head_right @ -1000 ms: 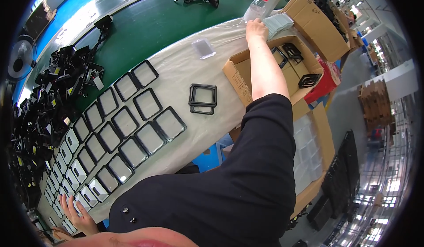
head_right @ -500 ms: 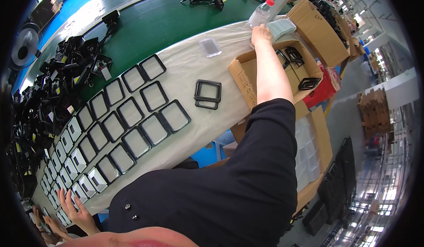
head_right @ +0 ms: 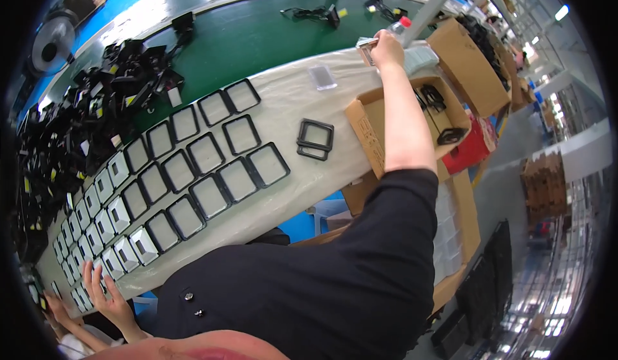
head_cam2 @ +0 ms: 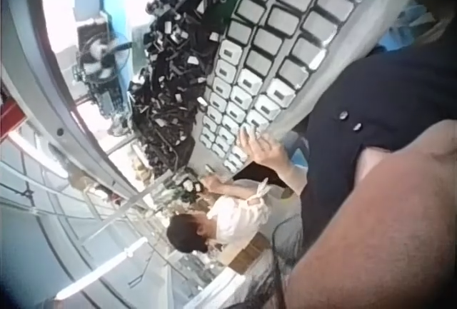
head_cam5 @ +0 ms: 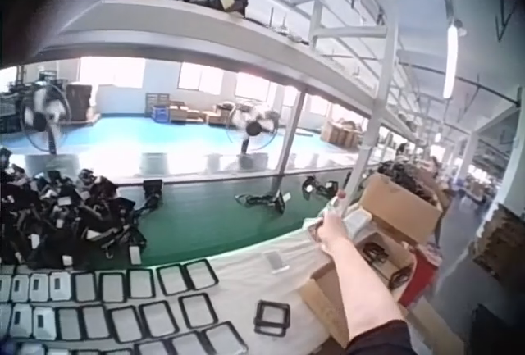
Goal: Assembling plastic light fixture components into frames at a factory workstation.
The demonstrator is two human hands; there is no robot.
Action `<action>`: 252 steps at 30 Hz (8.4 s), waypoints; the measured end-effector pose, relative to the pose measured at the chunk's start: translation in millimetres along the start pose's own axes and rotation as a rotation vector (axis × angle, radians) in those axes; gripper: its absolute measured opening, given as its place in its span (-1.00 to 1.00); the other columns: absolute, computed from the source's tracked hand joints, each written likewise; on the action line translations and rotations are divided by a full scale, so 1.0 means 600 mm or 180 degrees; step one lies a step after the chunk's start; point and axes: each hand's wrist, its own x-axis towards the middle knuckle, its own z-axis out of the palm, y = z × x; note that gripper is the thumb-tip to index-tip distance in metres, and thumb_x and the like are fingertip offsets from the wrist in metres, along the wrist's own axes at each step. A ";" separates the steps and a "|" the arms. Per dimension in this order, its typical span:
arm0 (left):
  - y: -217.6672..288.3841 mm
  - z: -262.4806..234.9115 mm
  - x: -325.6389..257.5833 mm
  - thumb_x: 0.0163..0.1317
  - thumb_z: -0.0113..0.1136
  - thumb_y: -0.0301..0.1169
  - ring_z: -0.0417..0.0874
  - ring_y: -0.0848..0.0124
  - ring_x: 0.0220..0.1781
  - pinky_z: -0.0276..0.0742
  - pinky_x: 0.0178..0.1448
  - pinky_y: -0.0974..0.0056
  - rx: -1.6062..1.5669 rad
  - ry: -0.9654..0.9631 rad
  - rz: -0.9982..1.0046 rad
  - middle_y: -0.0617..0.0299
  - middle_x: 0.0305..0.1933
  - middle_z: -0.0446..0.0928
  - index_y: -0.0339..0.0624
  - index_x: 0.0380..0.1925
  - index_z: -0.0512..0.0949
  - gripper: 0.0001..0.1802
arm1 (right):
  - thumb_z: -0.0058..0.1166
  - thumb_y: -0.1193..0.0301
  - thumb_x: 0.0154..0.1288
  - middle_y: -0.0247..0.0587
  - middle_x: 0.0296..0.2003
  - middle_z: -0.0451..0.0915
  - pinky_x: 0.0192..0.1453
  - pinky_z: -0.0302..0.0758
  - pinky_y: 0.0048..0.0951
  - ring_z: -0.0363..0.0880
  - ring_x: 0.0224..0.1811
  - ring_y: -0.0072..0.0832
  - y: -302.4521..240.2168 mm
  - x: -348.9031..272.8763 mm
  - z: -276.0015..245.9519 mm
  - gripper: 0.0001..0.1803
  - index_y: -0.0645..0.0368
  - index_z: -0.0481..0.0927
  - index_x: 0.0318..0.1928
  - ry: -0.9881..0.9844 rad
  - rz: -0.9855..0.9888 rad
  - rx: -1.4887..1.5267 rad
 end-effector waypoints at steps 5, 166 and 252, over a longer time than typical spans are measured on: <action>0.043 0.040 0.017 0.26 -0.09 -0.48 0.38 0.23 0.27 0.19 0.35 0.18 -0.3430 -0.0641 -0.1066 -0.04 0.18 0.42 -0.38 0.07 0.42 -0.62 | 0.07 0.60 0.04 -0.12 -0.30 0.56 -0.13 0.47 -0.27 0.55 -0.20 -0.21 -0.263 -0.108 -0.156 -0.76 0.16 0.51 -0.20 0.0915 -0.1592 0.1855; -0.032 0.058 -0.017 -0.07 0.26 -0.25 0.62 0.11 -0.04 0.59 -0.01 0.05 -0.6189 -0.0589 -0.2316 -0.11 0.04 0.46 -0.20 0.29 0.03 -0.08 | 0.46 0.04 -0.14 -0.26 -0.31 0.35 -0.33 0.24 -0.55 0.27 -0.35 -0.51 -0.716 -0.556 -0.206 -0.40 0.23 0.41 -0.36 -0.2300 -0.2342 0.5502; -0.125 0.112 0.017 -0.16 0.37 -0.13 0.50 -0.02 0.14 0.55 0.13 -0.12 -0.6808 -0.1305 -0.3840 -0.21 0.13 0.34 -0.20 0.32 0.03 0.05 | 0.16 0.51 -0.01 -0.22 -0.53 0.39 -0.40 0.40 -0.38 0.45 -0.47 -0.32 -0.829 -0.433 -0.075 -0.90 0.20 0.50 -0.45 -0.2966 -0.3792 0.1892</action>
